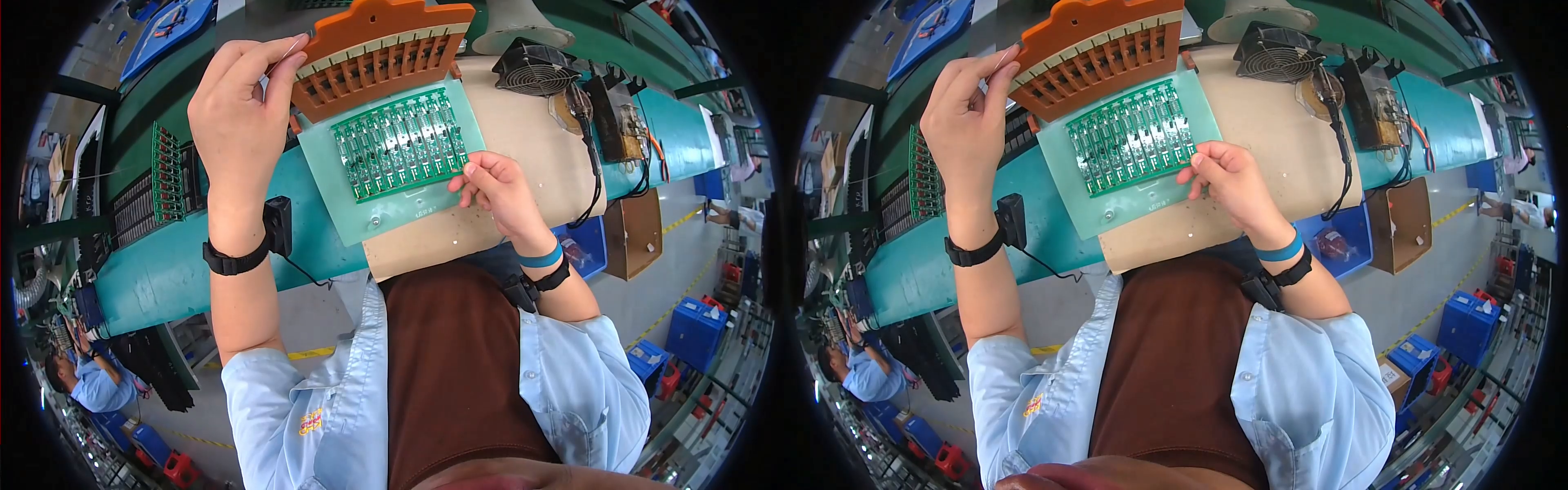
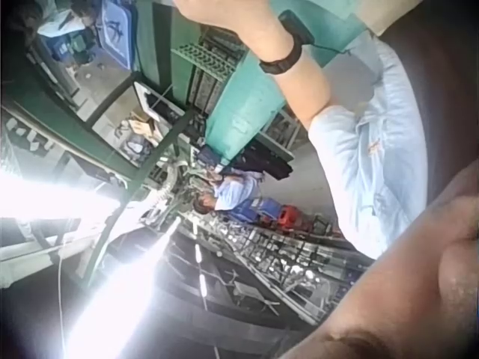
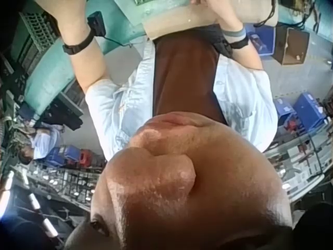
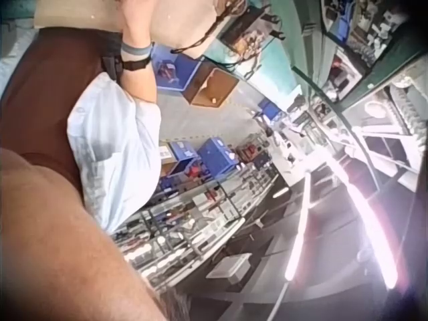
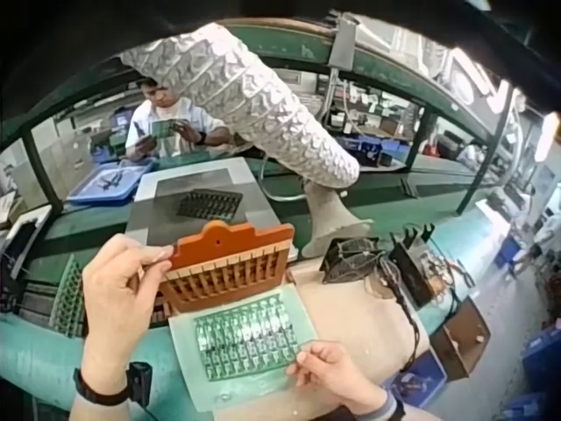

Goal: Soldering electrical components onto a green PCB at an industrial workstation.

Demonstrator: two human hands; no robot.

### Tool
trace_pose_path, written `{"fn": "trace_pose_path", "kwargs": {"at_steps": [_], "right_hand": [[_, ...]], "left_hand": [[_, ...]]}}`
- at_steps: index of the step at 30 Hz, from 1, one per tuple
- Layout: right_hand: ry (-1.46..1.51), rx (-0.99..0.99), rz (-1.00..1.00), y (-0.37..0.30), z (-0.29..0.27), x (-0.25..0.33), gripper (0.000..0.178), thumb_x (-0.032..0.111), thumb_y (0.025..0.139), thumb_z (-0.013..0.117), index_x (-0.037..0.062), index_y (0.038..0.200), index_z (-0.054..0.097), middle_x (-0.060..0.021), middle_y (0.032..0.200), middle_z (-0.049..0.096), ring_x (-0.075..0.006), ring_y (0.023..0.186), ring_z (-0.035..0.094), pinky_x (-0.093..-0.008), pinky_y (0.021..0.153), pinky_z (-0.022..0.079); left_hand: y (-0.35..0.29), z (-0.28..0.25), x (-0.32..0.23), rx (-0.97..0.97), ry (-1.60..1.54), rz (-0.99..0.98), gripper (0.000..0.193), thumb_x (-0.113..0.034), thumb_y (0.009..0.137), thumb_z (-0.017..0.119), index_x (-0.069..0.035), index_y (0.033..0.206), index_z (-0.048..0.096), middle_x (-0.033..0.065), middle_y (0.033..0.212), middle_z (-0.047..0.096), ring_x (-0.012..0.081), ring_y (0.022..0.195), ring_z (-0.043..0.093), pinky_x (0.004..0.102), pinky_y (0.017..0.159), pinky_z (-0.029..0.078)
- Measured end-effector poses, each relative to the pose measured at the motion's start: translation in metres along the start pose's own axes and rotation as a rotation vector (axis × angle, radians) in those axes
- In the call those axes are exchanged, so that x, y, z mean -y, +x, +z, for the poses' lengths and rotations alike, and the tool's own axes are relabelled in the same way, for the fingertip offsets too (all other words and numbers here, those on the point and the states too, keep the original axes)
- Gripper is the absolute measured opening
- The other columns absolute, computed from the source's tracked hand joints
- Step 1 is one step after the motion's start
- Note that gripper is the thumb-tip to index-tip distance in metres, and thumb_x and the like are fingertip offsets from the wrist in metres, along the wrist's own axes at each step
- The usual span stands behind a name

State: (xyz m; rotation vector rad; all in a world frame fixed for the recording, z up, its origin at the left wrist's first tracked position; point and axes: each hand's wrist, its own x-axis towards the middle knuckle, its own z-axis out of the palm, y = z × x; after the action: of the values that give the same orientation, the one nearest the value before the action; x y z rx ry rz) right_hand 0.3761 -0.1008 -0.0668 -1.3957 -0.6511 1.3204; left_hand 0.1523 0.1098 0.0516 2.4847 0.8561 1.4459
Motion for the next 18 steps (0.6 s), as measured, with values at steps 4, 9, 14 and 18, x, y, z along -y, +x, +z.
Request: {"fn": "trace_pose_path", "kwargs": {"at_steps": [4, 9, 14, 18], "right_hand": [[-0.006, 0.002, 0.005, 0.0018, 0.0007, 0.0001, 0.017, 0.015, 0.104, 0.054, 0.0016, 0.108, 0.064, -0.0073, 0.091, 0.072, -0.0077, 0.065, 0.063, -0.0173, 0.05, 0.038], [-0.015, 0.005, 0.022, 0.0022, 0.0016, 0.0009, 0.017, 0.015, 0.104, 0.054, 0.0022, 0.108, 0.064, -0.0069, 0.091, 0.072, -0.0076, 0.065, 0.062, -0.0181, 0.052, 0.04], [-0.031, 0.009, -0.017, 0.0033, 0.0015, -0.0025, 0.017, 0.017, 0.104, 0.054, 0.0029, 0.107, 0.064, -0.0058, 0.09, 0.072, -0.0066, 0.065, 0.06, -0.0199, 0.056, 0.044], [-0.134, -0.011, -0.047, 0.0026, 0.0019, -0.0008, 0.016, 0.015, 0.104, 0.055, 0.0023, 0.105, 0.065, -0.0033, 0.087, 0.071, -0.0066, 0.065, 0.058, -0.0214, 0.059, 0.045]], "left_hand": [[-0.0004, 0.0005, 0.0003, 0.001, 0.006, 0.008, 0.015, -0.01, 0.084, 0.079, -0.015, 0.098, 0.08, -0.0026, 0.083, 0.067, 0.0077, 0.056, 0.049, 0.0232, 0.051, 0.04], [-0.0014, 0.001, 0.0013, 0.001, 0.005, 0.01, 0.016, -0.01, 0.084, 0.079, -0.015, 0.099, 0.08, -0.0027, 0.083, 0.067, 0.0075, 0.056, 0.048, 0.023, 0.051, 0.04], [-0.0021, 0.0004, 0.0014, -0.006, 0.015, 0.007, 0.016, -0.01, 0.084, 0.079, -0.016, 0.099, 0.08, -0.0032, 0.083, 0.067, 0.0068, 0.055, 0.047, 0.0228, 0.051, 0.04], [-0.0014, 0.0006, 0.0003, -0.009, 0.0, 0.001, 0.015, -0.009, 0.084, 0.079, -0.014, 0.099, 0.08, -0.0031, 0.083, 0.066, 0.0059, 0.055, 0.046, 0.0224, 0.051, 0.039]]}}
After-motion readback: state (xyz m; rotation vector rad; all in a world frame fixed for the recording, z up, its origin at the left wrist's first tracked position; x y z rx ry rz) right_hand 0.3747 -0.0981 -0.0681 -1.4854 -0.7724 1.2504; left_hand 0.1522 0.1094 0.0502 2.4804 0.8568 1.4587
